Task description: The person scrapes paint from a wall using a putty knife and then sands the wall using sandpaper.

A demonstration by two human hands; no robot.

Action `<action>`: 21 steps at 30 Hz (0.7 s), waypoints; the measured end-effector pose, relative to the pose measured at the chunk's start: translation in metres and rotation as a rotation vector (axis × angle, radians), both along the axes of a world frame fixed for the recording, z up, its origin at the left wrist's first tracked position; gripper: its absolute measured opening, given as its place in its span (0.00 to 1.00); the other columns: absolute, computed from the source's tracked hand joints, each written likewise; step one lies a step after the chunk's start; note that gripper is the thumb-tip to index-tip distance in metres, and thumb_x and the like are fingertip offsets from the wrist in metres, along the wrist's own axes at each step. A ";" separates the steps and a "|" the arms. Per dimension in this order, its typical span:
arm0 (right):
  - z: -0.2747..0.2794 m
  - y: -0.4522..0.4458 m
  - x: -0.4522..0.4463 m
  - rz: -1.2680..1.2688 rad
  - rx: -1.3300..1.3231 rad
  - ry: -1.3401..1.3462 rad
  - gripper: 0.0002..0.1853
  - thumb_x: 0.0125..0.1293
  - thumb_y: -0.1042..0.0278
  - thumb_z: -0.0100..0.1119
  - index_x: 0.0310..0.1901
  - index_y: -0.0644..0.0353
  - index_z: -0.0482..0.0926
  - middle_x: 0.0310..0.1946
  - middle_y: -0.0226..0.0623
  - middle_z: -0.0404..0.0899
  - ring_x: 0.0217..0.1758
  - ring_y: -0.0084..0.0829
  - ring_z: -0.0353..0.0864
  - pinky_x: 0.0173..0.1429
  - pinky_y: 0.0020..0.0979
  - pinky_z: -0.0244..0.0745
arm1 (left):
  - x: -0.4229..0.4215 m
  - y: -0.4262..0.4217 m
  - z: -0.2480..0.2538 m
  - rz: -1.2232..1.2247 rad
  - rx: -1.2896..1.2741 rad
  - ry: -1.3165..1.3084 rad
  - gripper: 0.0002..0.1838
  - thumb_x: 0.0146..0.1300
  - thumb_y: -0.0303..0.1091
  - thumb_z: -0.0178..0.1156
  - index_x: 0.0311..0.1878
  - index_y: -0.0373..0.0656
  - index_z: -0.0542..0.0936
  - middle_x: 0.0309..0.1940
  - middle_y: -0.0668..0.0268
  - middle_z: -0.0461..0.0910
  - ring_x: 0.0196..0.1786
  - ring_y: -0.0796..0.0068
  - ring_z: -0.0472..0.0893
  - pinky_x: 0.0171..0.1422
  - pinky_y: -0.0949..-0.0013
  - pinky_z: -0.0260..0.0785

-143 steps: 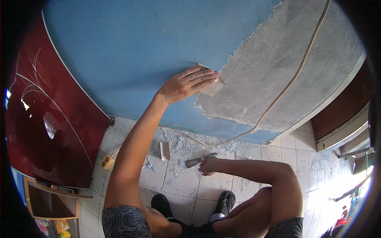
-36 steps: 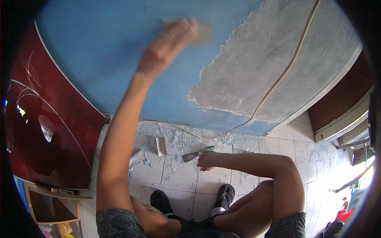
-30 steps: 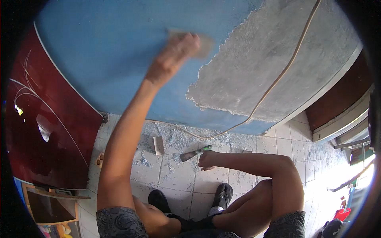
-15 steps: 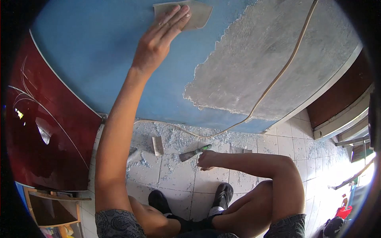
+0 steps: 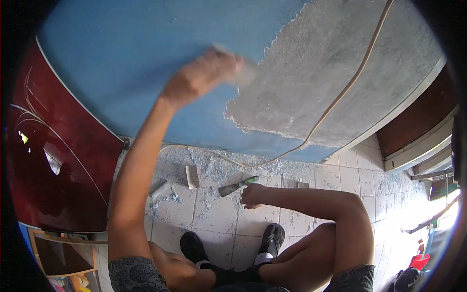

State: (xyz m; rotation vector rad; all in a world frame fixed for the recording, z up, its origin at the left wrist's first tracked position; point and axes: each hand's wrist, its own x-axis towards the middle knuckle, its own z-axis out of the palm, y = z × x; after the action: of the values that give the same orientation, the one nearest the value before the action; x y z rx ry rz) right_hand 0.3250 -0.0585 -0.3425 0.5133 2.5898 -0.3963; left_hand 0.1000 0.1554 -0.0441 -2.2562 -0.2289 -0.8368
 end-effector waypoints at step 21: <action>-0.007 -0.001 0.002 -0.036 -0.042 -0.065 0.18 0.63 0.43 0.61 0.40 0.51 0.81 0.37 0.35 0.84 0.50 0.41 0.83 0.59 0.51 0.72 | -0.009 0.005 -0.024 0.047 -0.018 0.006 0.31 0.59 0.29 0.67 0.68 0.49 0.74 0.64 0.72 0.79 0.67 0.70 0.77 0.73 0.67 0.72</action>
State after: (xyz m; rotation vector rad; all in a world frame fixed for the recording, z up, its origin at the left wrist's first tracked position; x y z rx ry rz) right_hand 0.3271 -0.0593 -0.3498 0.5496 2.5071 -0.4378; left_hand 0.0910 0.1604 -0.0683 -2.2612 -0.2871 -0.8061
